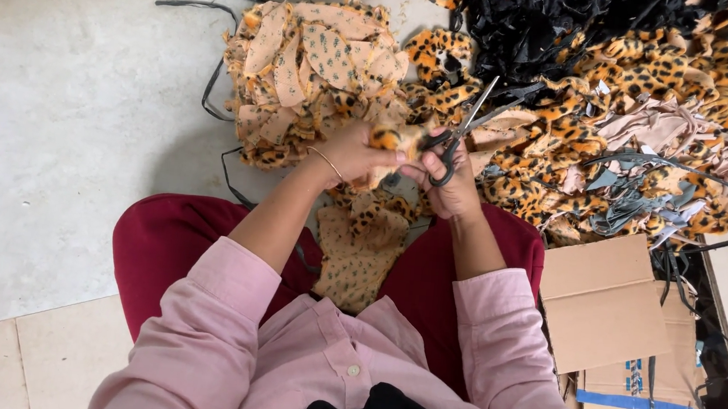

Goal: The person uses scissors to cut small pieces of leopard-print scrap fabric, gathers them on a cardboard sheet, and then bundles them together by wrapping and tying several plastic strips around the stack and the cardboard base.

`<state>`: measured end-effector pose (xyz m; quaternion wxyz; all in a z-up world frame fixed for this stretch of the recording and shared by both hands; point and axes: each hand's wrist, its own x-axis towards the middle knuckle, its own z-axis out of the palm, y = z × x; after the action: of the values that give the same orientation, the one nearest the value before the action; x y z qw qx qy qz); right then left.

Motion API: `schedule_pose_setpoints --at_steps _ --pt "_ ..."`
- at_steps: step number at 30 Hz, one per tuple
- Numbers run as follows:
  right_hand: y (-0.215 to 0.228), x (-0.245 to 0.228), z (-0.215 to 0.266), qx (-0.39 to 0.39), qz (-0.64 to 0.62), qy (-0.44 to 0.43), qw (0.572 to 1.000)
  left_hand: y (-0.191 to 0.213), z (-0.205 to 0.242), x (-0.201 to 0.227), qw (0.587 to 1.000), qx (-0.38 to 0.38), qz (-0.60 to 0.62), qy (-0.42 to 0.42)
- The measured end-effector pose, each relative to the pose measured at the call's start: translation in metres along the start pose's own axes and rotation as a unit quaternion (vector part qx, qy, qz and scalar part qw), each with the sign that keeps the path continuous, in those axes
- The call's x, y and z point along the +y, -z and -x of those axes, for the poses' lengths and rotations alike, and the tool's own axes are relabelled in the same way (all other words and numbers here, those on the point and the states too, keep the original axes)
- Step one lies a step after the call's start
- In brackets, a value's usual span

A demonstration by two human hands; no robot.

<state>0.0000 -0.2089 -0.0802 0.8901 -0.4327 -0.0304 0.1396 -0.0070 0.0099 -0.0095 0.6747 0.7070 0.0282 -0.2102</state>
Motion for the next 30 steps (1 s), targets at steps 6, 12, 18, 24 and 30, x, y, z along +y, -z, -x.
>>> schedule_pose_setpoints --at_steps 6,12,18,24,30 --pt "-0.037 -0.012 -0.001 0.087 0.014 0.078 0.993 -0.004 0.023 0.018 1.0 -0.006 -0.002 0.016" --pt "-0.012 -0.02 -0.01 0.135 0.049 0.153 0.978 0.025 0.025 0.006 0.963 0.235 0.086 -0.1" --pt "-0.028 -0.021 -0.008 0.138 0.113 0.164 0.97 0.051 0.039 -0.02 0.927 0.242 0.26 -0.118" --pt "-0.055 -0.033 -0.043 0.106 0.225 0.187 0.95 0.09 0.049 -0.016 0.907 0.305 0.268 -0.108" --pt "-0.098 -0.028 -0.11 0.035 0.227 0.19 0.955 0.14 0.03 0.009 0.875 0.372 0.28 -0.132"
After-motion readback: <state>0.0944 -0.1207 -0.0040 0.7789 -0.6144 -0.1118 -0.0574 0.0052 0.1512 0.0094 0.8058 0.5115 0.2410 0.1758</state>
